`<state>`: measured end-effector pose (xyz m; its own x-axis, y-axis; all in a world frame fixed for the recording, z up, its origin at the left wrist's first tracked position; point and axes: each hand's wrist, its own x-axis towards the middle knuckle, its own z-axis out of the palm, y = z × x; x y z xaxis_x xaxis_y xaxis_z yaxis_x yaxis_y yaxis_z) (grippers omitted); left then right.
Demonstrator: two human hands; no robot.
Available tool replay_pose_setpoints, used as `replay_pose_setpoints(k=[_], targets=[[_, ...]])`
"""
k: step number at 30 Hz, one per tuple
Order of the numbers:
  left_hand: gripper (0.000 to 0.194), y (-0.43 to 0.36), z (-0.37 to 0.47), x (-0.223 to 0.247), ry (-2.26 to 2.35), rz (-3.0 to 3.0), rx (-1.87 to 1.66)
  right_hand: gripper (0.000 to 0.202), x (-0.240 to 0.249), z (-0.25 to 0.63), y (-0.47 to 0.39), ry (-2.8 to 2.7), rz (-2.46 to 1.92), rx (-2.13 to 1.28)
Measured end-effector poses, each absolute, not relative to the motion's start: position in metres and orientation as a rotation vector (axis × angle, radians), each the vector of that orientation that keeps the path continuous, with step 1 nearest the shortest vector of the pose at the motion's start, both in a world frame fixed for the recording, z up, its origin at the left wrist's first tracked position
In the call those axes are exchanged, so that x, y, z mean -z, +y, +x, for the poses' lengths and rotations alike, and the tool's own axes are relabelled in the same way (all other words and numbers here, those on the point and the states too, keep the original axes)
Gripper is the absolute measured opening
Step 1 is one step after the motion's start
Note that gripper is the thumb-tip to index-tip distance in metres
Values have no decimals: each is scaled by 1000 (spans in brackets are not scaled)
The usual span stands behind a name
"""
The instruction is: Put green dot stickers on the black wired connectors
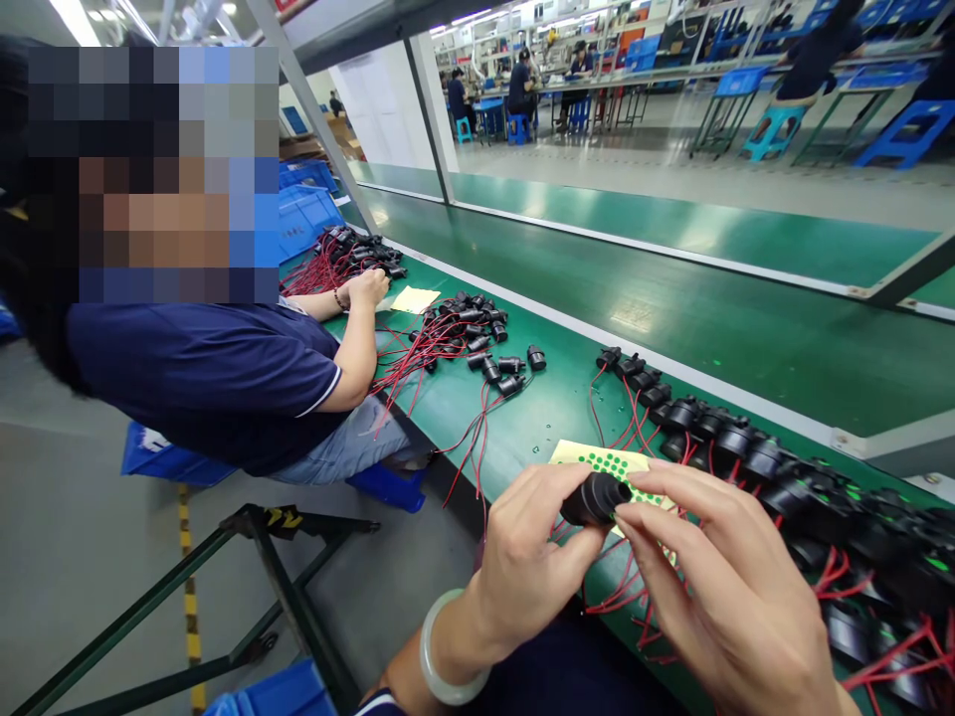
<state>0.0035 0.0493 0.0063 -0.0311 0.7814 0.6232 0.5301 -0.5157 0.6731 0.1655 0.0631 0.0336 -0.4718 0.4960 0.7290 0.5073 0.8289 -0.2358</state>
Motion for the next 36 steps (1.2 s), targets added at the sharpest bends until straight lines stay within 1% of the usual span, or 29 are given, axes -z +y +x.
replay_pose_setpoints(k=[6, 14, 16, 22, 29, 32, 36], targets=[[39, 50, 2, -6, 1411, 2031, -1566, 20, -35, 166, 63, -2165, -775, -56], [37, 49, 0, -4, 1428, 2086, -1565, 9, -36, 164, 66, -2096, -866, -130], [38, 48, 0, -4, 1432, 2051, -1562, 12, -33, 165, 65, -2111, -815, -124], [39, 48, 1, -5, 1427, 1962, -1585, 31, -18, 166, 62, -2134, -652, -90], [37, 45, 0, -5, 1421, 1914, -1605, 32, -9, 170, 62, -2072, -657, -152], [38, 44, 1, -6, 1396, 1918, -1576, 29, -8, 173, 60, -1972, -725, -265], [38, 43, 4, -9, 1354, 1938, -1578, 19, -13, 167, 59, -1723, -856, -663]])
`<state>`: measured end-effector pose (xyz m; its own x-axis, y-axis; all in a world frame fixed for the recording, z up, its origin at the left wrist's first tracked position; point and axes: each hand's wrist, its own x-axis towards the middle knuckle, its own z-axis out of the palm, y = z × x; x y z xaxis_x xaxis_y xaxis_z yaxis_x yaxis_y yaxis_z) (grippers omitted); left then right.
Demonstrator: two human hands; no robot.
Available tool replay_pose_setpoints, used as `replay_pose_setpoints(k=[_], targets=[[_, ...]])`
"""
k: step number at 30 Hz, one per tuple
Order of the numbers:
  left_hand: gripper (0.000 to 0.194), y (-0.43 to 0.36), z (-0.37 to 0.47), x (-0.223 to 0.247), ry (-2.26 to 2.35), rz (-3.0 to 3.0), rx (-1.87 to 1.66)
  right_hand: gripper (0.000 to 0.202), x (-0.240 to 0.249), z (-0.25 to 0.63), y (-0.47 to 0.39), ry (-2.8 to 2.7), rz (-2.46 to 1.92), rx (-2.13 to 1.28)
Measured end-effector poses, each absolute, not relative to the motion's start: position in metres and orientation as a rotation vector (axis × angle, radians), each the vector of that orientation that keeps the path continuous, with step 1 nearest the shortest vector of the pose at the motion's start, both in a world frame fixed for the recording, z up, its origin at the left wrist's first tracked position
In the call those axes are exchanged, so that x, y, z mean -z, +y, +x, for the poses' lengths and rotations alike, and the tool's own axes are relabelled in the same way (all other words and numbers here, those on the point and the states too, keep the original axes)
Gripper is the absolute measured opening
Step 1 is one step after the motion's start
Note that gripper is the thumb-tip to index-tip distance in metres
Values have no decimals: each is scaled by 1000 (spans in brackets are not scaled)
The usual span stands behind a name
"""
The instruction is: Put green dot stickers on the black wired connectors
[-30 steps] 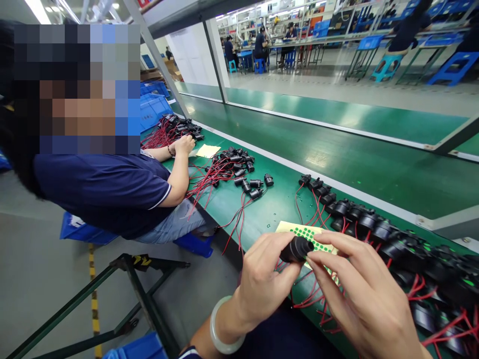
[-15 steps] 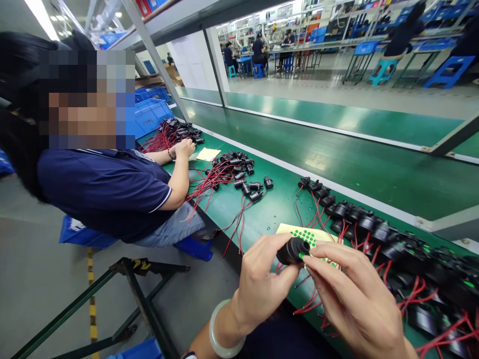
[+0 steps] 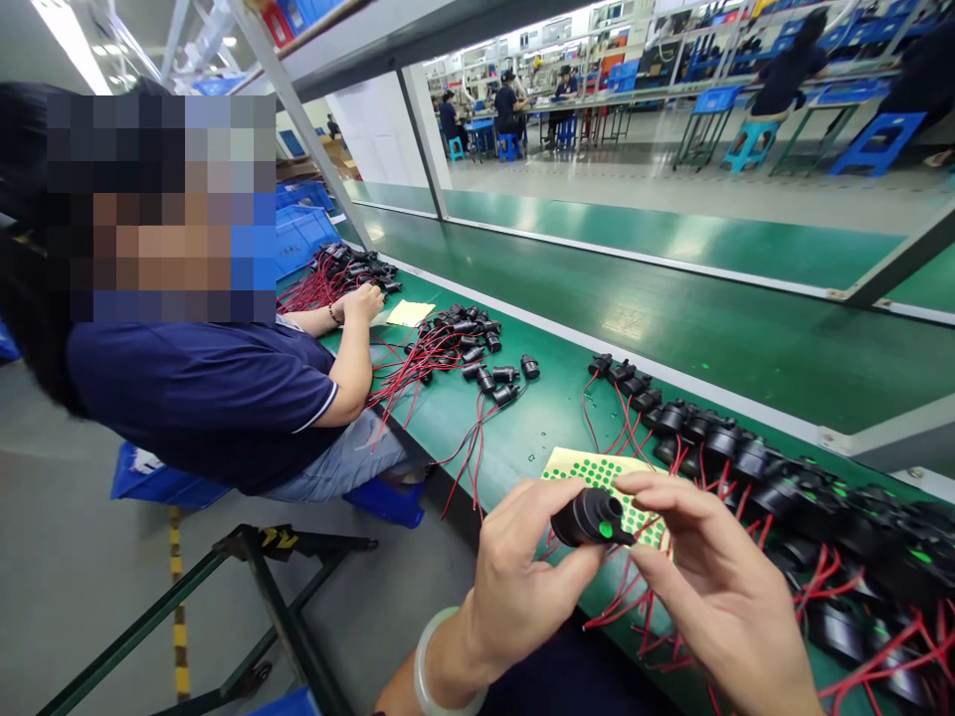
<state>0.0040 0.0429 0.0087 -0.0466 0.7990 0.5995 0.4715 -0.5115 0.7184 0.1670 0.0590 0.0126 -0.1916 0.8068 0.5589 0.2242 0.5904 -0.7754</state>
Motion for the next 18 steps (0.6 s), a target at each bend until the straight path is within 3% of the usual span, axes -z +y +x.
replay_pose_setpoints(k=[3, 9, 13, 18], targets=[[40, 42, 6, -11, 1332, 1961, -1579, 17, -17, 159, 59, -1664, -839, -893], [42, 38, 8, -9, 1379, 1931, -1556, 22, -12, 155, 56, -1628, -810, -968], [54, 36, 8, 2, 1368, 1892, -1589, 29, -2, 159, 52, -1607, -804, -804], [49, 33, 3, 4, 1182, 2049, -1599, 31, -3, 163, 50, -1816, -783, -542]])
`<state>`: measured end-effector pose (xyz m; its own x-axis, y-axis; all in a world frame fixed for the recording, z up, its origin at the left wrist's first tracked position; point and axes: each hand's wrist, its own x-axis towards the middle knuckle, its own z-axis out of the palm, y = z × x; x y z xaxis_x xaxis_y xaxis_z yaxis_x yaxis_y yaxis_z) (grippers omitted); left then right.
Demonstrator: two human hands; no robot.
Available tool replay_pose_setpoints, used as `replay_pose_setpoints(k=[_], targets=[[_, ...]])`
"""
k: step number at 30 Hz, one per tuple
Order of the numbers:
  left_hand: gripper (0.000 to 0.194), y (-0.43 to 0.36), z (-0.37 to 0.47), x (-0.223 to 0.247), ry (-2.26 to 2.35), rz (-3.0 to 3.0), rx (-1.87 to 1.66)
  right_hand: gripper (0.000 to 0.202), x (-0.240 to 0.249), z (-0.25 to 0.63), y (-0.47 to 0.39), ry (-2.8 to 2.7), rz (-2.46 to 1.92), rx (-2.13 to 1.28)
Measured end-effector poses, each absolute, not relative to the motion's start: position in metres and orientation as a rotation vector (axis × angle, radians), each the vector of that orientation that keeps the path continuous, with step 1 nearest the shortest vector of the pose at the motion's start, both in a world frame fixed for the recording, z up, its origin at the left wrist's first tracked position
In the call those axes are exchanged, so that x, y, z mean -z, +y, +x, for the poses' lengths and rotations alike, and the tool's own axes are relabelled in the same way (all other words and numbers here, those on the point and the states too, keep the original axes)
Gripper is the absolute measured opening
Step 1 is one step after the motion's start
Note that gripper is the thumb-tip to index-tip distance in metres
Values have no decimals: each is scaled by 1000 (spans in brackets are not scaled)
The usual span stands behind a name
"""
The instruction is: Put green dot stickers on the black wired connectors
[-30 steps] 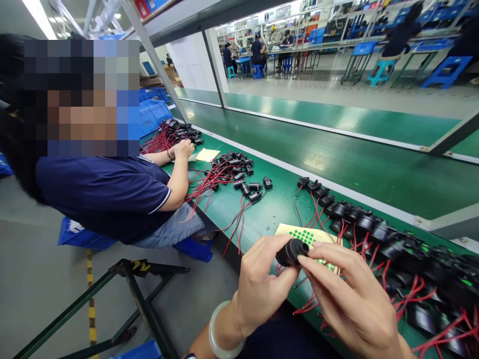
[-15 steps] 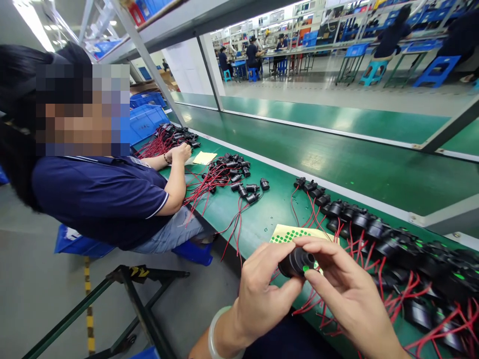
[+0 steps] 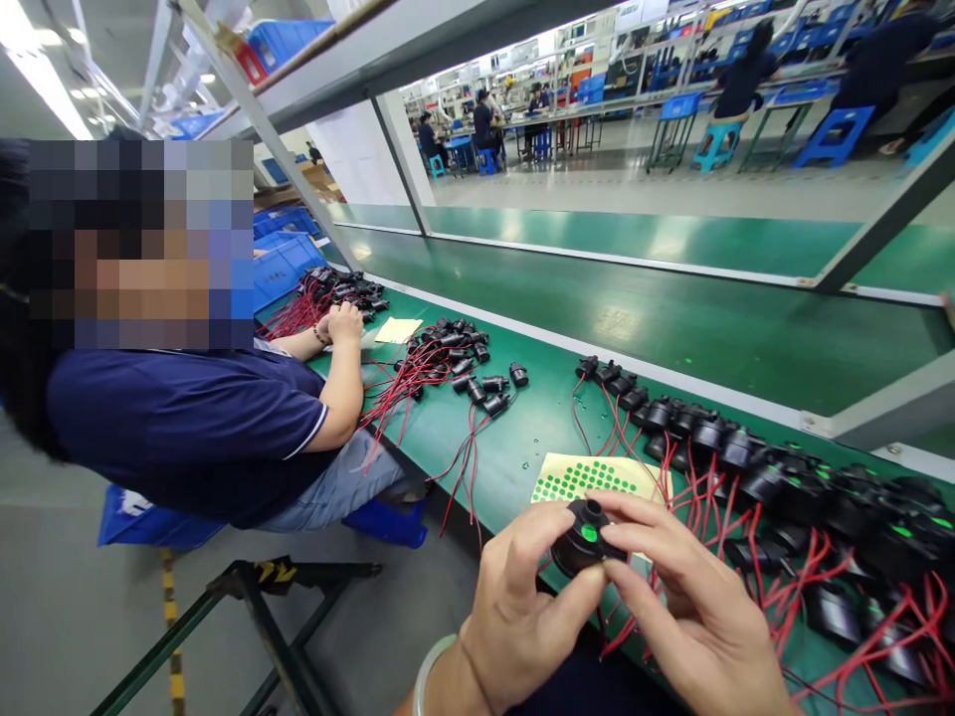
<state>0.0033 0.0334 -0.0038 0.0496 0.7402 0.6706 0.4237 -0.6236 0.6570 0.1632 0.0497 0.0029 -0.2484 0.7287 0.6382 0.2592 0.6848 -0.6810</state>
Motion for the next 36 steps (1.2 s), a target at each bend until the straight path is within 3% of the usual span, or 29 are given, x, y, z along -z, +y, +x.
replay_pose_setpoints(k=[10, 23, 36], targets=[[43, 30, -4, -6, 1019, 2199, -1484, 26, -19, 164, 46, -1934, -799, -487], [31, 26, 3, -4, 1141, 2192, -1638, 25, -21, 163, 41, -1923, -779, -545], [57, 27, 5, 6, 1109, 2091, -1685, 33, -10, 169, 37, -1935, -736, -535]])
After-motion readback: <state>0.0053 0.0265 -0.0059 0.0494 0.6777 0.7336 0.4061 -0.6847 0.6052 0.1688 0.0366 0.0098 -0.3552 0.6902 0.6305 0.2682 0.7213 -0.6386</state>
